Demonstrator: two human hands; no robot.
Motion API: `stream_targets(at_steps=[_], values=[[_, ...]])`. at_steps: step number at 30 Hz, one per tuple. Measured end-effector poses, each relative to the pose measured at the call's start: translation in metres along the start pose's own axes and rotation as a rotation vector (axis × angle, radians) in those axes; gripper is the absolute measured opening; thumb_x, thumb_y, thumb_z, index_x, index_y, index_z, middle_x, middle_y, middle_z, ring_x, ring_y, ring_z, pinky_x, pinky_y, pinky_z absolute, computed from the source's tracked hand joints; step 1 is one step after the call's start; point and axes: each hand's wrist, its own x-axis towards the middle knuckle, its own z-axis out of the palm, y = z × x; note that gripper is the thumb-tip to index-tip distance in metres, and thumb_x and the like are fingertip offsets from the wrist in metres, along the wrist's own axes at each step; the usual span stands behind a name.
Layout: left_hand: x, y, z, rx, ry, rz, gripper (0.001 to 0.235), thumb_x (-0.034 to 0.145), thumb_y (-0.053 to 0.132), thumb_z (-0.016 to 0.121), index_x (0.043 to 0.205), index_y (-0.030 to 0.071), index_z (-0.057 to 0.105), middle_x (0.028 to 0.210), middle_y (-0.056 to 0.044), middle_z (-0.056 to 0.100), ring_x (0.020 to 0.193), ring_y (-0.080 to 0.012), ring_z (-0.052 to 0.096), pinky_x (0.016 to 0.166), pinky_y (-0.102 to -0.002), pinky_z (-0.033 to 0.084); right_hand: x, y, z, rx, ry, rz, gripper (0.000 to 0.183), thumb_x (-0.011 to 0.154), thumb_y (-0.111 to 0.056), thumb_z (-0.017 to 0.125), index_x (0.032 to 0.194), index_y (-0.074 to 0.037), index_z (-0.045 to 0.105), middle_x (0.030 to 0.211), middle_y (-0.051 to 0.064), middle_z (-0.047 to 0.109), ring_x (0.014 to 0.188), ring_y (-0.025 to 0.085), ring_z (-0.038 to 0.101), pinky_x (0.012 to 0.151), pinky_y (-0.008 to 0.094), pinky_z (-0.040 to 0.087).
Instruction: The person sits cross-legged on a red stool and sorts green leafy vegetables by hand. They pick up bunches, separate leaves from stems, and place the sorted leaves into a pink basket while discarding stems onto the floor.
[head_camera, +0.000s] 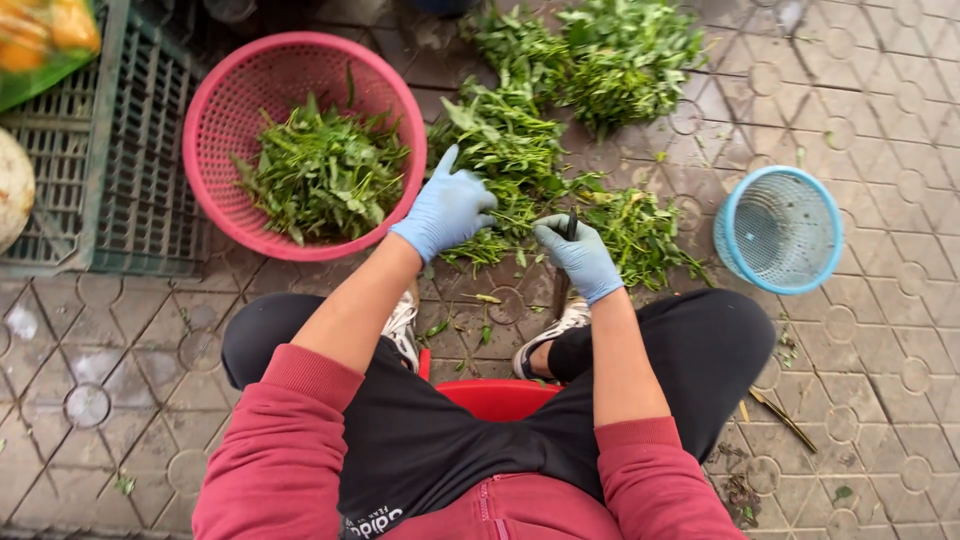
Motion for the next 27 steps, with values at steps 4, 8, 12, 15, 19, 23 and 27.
stream_targets(at_steps=[4,8,12,15,19,23,27], values=[[-0.01,-0.002,-0.014,-0.369,-0.069,-0.069,0.032,0.098,0.06,0.075,0.112,0.033,0.083,0.108,0.001,0.085,0.112,-0.031,0.077,0.121,-0.05,0.045,-0.025,-0.034,0.01,0.294,0.146,0.087,0.047,0.105,-0.056,0.078,0.107,-0.01,0.072,0.084,0.004,0.064,0.045,0.005,0.038,0.039,0.021,0.031],[-0.037,-0.003,-0.044,-0.672,-0.198,-0.246,0.026,0.1,0.052,0.075,0.111,0.03,0.084,0.11,0.004,0.086,0.119,-0.0299,0.076,0.109,-0.047,0.055,-0.039,-0.052,0.028,0.608,-0.09,0.148,0.08,0.107,-0.076,0.042,0.142,-0.008,0.066,0.102,-0.001,0.065,0.053,0.004,0.044,0.045,0.018,0.027],[-0.052,-0.013,-0.03,-0.733,-0.269,-0.29,0.021,0.098,0.051,0.076,0.107,0.034,0.085,0.103,0.006,0.086,0.116,-0.0268,0.078,0.105,-0.045,0.058,-0.038,-0.038,0.049,0.691,-0.209,0.046,0.049,0.108,-0.036,0.078,0.15,-0.014,0.064,0.12,0.003,0.069,0.068,0.011,0.054,0.055,0.019,0.039],[-0.061,0.0,-0.053,-0.851,-0.334,-0.284,0.021,0.098,0.041,0.077,0.103,0.022,0.086,0.096,-0.001,0.086,0.108,-0.0286,0.079,0.098,-0.042,0.057,-0.025,-0.03,0.073,0.739,-0.04,0.065,0.014,0.106,-0.022,0.082,0.118,-0.017,0.075,0.086,-0.003,0.066,0.06,0.013,0.063,0.052,0.021,0.045],[-0.058,0.013,-0.043,-0.941,-0.354,-0.291,0.019,0.099,0.043,0.078,0.096,0.026,0.087,0.089,0.001,0.085,0.1,-0.0245,0.08,0.092,-0.038,0.057,-0.026,-0.036,0.083,0.825,0.049,0.101,0.03,0.103,-0.029,0.086,0.125,-0.011,0.078,0.089,0.001,0.06,0.062,0.013,0.06,0.051,0.022,0.043],[-0.06,0.036,-0.094,-1.05,-0.472,-0.279,0.021,0.099,0.042,0.078,0.092,0.026,0.089,0.084,0.005,0.086,0.088,-0.0119,0.075,0.088,-0.03,0.053,-0.022,-0.037,0.038,0.909,0.199,0.205,0.039,0.099,-0.049,0.084,0.108,-0.016,0.065,0.09,-0.01,0.048,0.071,0.002,0.048,0.052,0.01,0.038],[-0.059,0.044,-0.116,-1.263,-0.462,-0.29,0.02,0.101,0.034,0.077,0.1,0.018,0.089,0.092,0.002,0.088,0.09,-0.0082,0.069,0.089,-0.024,0.051,-0.01,-0.006,0.005,0.797,0.236,0.191,0.066,0.099,-0.073,0.071,0.133,-0.018,0.057,0.1,-0.009,0.059,0.063,-0.002,0.044,0.046,0.009,0.03]])
